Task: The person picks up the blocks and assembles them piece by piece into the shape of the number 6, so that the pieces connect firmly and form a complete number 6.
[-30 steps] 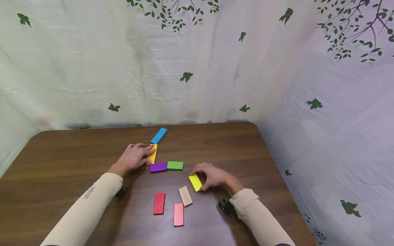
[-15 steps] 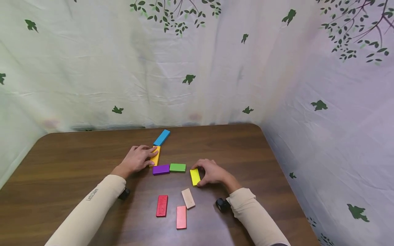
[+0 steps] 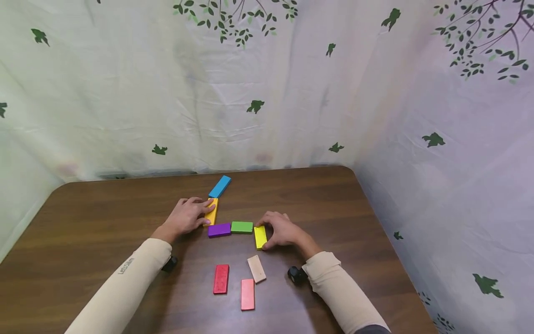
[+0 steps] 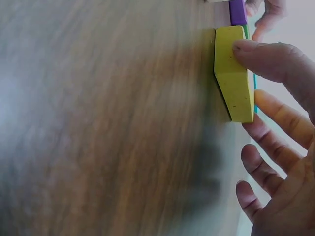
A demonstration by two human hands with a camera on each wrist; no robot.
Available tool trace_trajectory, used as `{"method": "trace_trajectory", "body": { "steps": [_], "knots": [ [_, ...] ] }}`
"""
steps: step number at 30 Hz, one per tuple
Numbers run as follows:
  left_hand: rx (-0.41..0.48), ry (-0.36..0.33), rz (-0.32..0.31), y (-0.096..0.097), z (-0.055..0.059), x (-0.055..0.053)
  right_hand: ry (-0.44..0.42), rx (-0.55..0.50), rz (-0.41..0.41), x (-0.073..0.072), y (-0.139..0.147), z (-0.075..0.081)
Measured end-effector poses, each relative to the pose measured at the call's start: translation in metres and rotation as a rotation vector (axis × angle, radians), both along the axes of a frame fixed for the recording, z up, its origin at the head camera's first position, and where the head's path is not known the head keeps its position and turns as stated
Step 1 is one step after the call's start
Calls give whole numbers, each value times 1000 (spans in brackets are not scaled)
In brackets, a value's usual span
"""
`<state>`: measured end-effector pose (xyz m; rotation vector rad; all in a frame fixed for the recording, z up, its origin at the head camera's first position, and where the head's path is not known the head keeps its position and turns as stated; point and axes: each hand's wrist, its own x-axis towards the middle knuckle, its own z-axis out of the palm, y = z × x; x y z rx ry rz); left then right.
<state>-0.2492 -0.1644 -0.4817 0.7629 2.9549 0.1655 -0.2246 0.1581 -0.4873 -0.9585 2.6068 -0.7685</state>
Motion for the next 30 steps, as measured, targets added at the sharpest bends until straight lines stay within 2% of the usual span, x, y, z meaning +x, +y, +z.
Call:
{"method": "trace_trajectory", "body": {
  "steps": [11, 22, 30],
  "knots": [
    [18, -14, 9, 3, 1, 1, -30, 1, -35, 1, 0, -2],
    [16, -10, 6, 3, 1, 0, -19, -4, -20, 0, -1, -1],
    [23, -23, 9, 3, 4, 2, -22, -49, -34, 5, -1, 4]
  ]
}}
